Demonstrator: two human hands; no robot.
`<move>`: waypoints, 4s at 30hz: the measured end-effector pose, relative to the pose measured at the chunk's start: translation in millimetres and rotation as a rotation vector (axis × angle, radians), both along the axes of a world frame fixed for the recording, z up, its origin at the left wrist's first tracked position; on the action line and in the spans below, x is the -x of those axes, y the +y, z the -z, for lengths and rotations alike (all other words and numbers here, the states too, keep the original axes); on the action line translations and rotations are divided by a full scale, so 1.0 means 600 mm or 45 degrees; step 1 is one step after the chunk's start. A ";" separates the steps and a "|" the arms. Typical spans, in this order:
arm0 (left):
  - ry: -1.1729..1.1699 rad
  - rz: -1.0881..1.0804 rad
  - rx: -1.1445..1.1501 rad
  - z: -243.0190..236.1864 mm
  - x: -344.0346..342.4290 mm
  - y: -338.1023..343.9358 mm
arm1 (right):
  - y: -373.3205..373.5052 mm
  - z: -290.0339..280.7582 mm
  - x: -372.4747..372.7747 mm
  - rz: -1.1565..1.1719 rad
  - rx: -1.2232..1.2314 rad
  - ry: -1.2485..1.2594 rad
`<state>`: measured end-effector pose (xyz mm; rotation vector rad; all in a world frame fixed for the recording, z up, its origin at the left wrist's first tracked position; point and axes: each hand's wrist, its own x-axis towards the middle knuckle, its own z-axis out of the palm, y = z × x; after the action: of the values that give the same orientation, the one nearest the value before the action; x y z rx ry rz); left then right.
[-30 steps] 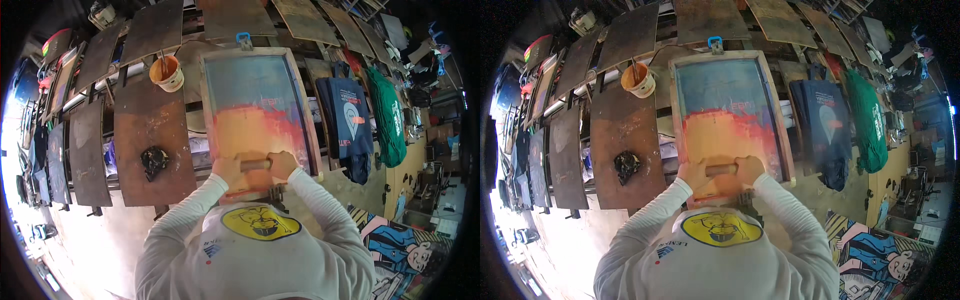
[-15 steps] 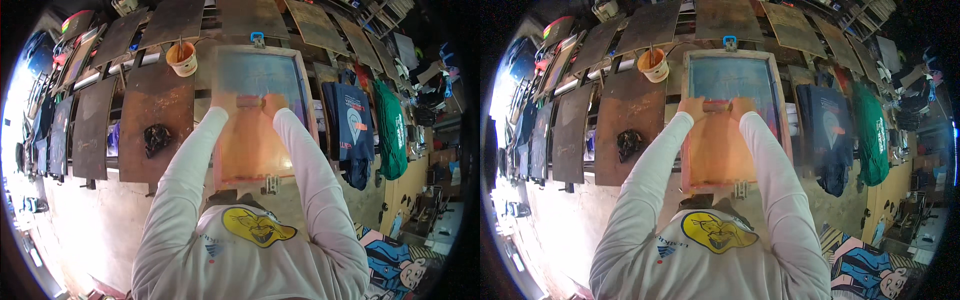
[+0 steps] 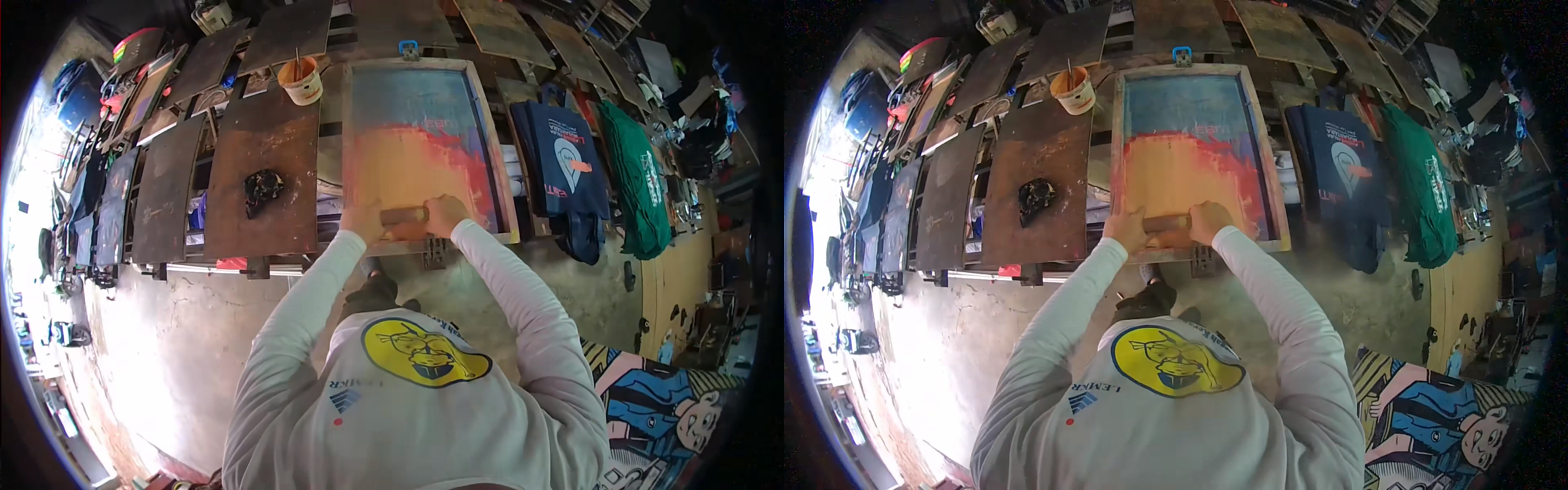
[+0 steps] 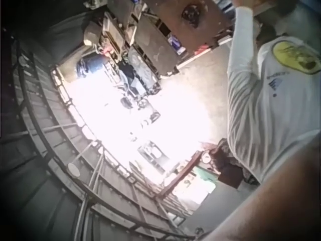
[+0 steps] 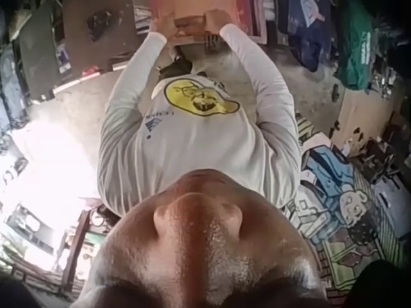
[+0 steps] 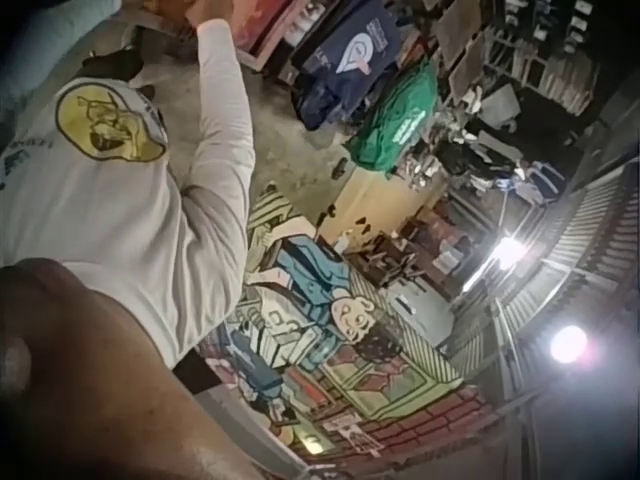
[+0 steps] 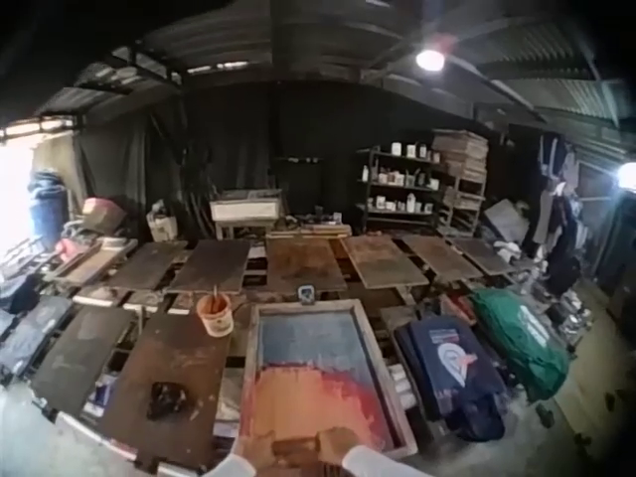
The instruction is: Applying ink onto t-shirts through a silk screen using a squeegee to print designs.
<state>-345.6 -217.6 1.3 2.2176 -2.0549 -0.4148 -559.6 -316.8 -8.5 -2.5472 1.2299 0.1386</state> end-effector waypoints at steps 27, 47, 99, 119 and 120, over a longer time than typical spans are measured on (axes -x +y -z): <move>-0.020 0.128 -0.072 0.003 -0.196 -0.368 | -0.354 -0.006 -0.181 0.112 0.024 0.012; 0.004 0.070 0.001 0.055 -0.084 -0.133 | -0.132 0.072 -0.068 0.133 0.073 -0.275; 0.108 -0.039 -0.041 0.045 -0.101 -0.174 | -0.196 0.025 -0.092 -0.096 -0.164 0.008; 0.019 -0.059 0.047 -0.016 -0.164 -0.327 | -0.293 -0.089 -0.195 0.016 -0.041 0.072; 0.029 -0.049 0.038 -0.006 -0.169 -0.346 | -0.325 -0.074 -0.209 0.069 0.022 0.152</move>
<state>-244.5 -425.3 4.8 2.2212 -1.9900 -0.4010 -434.0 -512.1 36.1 -2.5502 1.3479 0.2730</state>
